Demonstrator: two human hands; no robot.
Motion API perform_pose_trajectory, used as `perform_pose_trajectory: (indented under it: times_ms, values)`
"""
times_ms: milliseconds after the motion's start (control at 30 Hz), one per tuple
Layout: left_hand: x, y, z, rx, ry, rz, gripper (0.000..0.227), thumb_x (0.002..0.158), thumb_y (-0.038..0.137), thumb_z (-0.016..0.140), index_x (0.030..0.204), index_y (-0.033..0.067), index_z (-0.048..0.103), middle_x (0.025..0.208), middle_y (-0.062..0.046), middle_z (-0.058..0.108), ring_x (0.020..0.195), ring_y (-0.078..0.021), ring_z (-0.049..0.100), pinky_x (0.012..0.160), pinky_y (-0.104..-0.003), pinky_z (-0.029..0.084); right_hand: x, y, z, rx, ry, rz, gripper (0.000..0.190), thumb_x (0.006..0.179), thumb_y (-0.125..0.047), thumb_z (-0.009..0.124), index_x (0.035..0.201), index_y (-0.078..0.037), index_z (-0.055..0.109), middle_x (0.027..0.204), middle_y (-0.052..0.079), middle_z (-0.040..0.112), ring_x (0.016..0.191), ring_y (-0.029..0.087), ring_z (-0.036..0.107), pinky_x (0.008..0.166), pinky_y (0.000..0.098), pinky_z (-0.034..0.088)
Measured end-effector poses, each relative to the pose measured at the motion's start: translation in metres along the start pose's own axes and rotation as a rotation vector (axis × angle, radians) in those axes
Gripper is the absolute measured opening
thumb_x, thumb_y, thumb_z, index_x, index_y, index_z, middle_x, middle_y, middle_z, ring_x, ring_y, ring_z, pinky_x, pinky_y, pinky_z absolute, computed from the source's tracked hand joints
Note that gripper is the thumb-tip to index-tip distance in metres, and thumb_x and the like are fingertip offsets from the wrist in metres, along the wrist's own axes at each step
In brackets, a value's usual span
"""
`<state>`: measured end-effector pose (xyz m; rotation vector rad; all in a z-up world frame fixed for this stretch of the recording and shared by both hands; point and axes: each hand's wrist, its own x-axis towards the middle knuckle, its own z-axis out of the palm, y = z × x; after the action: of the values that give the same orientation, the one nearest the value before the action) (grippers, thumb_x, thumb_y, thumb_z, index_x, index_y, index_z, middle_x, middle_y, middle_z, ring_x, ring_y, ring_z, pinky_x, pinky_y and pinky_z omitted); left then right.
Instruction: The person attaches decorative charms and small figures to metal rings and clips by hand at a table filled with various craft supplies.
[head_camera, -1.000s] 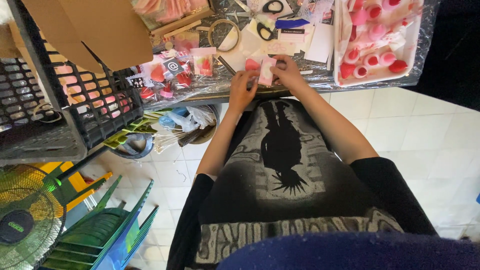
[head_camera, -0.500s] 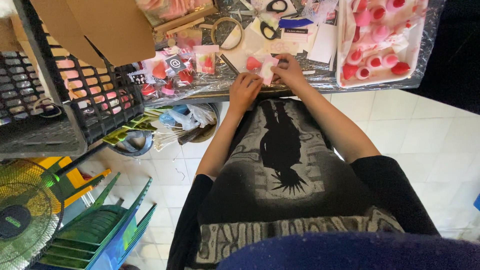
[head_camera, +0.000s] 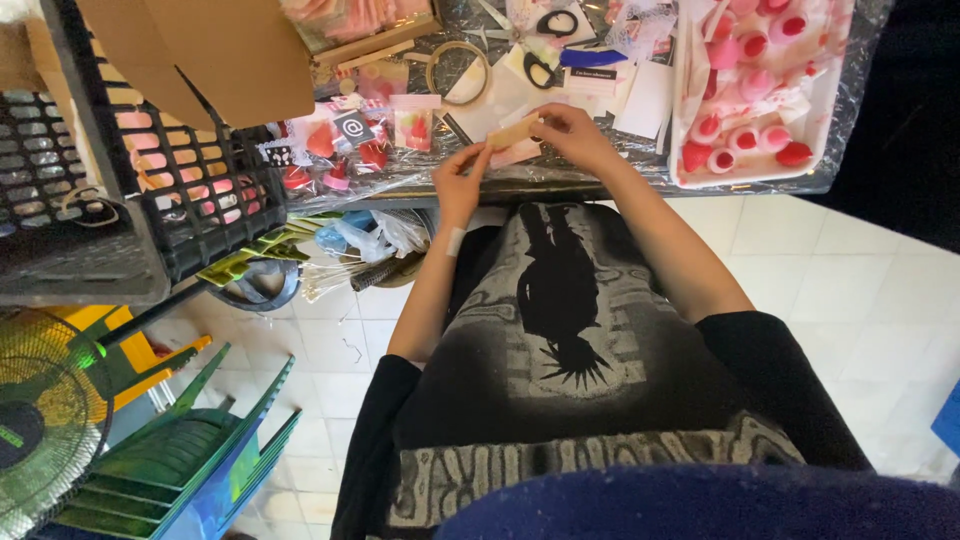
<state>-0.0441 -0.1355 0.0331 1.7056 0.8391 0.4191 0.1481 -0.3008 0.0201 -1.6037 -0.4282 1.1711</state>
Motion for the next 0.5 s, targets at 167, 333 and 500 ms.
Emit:
perform_pose_trajectory:
  times_ms: [167, 333, 500]
  values:
    - [0.021, -0.034, 0.005, -0.407, -0.093, -0.244, 0.023, 0.094, 0.009, 0.078, 0.113, -0.0027, 0.077, 0.097, -0.008, 0.079, 0.085, -0.0125, 0.074, 0.079, -0.027, 0.059, 0.006, -0.019, 0.001, -0.101, 0.071, -0.051, 0.023, 0.102, -0.021, 0.071, 0.116, -0.003, 0.068, 0.095, 0.002, 0.073, 0.079, 0.007, 0.067, 0.066, 0.0223, 0.051]
    - [0.031, -0.044, 0.013, -0.550, -0.118, -0.322, 0.029, 0.097, 0.008, 0.074, 0.124, -0.0021, 0.072, 0.106, -0.008, 0.077, 0.091, -0.0132, 0.071, 0.081, -0.027, 0.058, 0.016, -0.022, 0.001, -0.058, 0.105, 0.055, 0.021, 0.101, -0.021, 0.071, 0.110, -0.003, 0.066, 0.088, 0.005, 0.070, 0.066, 0.008, 0.068, 0.053, 0.0230, 0.049]
    - [0.034, -0.040, 0.015, -0.511, -0.113, -0.186, 0.031, 0.095, 0.005, 0.074, 0.125, -0.0011, 0.069, 0.117, -0.007, 0.073, 0.102, -0.0132, 0.072, 0.089, -0.027, 0.058, 0.021, -0.024, 0.003, -0.036, 0.196, 0.115, 0.022, 0.097, -0.019, 0.073, 0.108, 0.000, 0.068, 0.093, 0.005, 0.074, 0.059, 0.009, 0.067, 0.048, 0.0236, 0.048]
